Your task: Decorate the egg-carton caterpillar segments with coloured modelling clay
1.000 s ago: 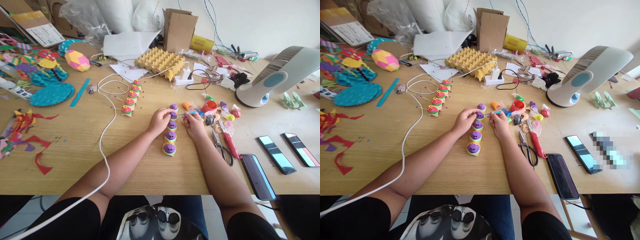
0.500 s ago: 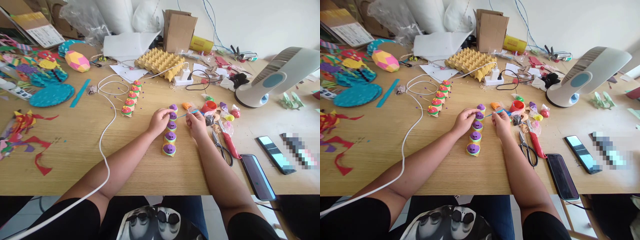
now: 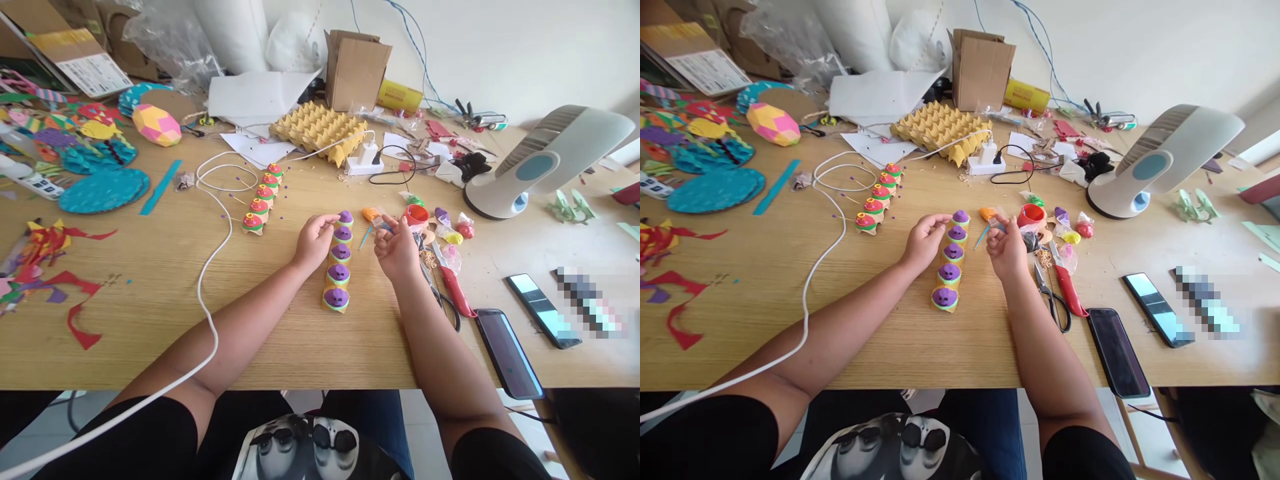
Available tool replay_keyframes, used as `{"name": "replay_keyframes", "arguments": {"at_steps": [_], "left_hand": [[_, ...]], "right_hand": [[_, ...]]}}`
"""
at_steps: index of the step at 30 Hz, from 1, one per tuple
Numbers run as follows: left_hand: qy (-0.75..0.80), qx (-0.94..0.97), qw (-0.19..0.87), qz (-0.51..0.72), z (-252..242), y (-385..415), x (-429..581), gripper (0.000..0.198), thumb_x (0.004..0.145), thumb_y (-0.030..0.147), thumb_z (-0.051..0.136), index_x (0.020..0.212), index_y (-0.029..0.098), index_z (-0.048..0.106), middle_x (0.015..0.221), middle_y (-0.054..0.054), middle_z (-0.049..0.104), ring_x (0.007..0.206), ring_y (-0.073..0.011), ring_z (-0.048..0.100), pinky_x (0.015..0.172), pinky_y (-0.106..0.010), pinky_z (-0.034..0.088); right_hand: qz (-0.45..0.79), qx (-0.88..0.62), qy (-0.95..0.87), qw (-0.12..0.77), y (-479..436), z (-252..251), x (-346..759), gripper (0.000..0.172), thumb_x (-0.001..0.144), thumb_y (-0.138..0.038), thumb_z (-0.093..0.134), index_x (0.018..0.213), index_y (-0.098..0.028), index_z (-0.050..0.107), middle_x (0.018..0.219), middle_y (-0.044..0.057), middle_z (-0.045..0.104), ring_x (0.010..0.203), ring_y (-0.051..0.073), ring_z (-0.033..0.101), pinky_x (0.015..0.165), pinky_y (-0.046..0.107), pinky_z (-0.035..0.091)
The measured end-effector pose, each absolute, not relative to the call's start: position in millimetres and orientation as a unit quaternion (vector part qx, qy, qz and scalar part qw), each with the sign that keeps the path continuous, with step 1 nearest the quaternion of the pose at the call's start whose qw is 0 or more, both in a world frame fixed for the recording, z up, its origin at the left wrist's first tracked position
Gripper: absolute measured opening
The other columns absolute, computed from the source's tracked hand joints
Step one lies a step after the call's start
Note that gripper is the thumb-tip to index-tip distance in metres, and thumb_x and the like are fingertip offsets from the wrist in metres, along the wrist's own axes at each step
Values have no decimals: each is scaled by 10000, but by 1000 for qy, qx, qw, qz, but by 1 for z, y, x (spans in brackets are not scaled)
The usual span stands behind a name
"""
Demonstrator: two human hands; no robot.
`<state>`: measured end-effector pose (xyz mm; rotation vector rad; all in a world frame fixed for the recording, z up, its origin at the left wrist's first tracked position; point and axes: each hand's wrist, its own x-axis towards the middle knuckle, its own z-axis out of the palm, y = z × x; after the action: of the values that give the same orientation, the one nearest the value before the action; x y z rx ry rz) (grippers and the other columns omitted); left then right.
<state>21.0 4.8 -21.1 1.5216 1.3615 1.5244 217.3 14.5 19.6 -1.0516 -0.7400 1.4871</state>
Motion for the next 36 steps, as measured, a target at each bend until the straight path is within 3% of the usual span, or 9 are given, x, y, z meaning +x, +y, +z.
{"name": "replay_keyframes", "arguments": {"at_steps": [5, 8, 11, 22, 29, 36], "left_hand": [[502, 614, 201, 575, -10, -3, 20, 225, 973, 232, 514, 1088, 202, 705, 1117, -68, 715, 1066, -181, 657, 996, -320, 519], [481, 652, 147, 567, -3, -11, 20, 228, 996, 268, 503, 1098, 213, 700, 1116, -69, 707, 1094, -193, 637, 1026, -340, 496], [459, 685, 102, 557, 2, -17, 21, 236, 1007, 303, 503, 1115, 226, 698, 1123, -69, 694, 1119, -204, 612, 1061, -366, 464], [478, 728, 6, 490, 2, -20, 24, 162, 925, 359, 640, 1014, 282, 752, 1231, -92, 613, 1237, -274, 499, 1136, -477, 391], [477, 730, -1, 490, 2, -19, 24, 187, 927, 357, 641, 1050, 298, 770, 1240, -93, 603, 1247, -280, 474, 1144, -484, 379], [468, 760, -23, 450, 3, -21, 21, 289, 925, 348, 628, 1186, 385, 747, 1396, -54, 569, 1322, -312, 407, 1184, -524, 309]], "right_hand": [[722, -333, -271, 543, 1, 26, 210, 552, 882, -730, 498, 1104, -241, 628, 910, 67, 732, 798, 191, 691, 625, 296, 575], [737, -291, -281, 541, -6, 29, 205, 616, 835, -778, 522, 1150, -258, 617, 1119, 103, 743, 1062, 247, 701, 792, 372, 610], [743, -272, -294, 536, -12, 34, 200, 672, 803, -819, 517, 1191, -277, 599, 1214, 111, 728, 1180, 271, 669, 873, 427, 599], [716, -296, -396, 493, -22, 39, 193, 750, 803, -881, 410, 1342, -377, 541, 1192, 47, 750, 1063, 218, 704, 912, 396, 549], [718, -270, -400, 502, -24, 37, 193, 728, 804, -857, 463, 1341, -377, 570, 1105, 42, 773, 1013, 224, 710, 906, 395, 536], [729, -236, -394, 507, -23, 40, 198, 741, 811, -861, 441, 1375, -390, 534, 1177, 48, 759, 1055, 223, 709, 909, 393, 545]]}}
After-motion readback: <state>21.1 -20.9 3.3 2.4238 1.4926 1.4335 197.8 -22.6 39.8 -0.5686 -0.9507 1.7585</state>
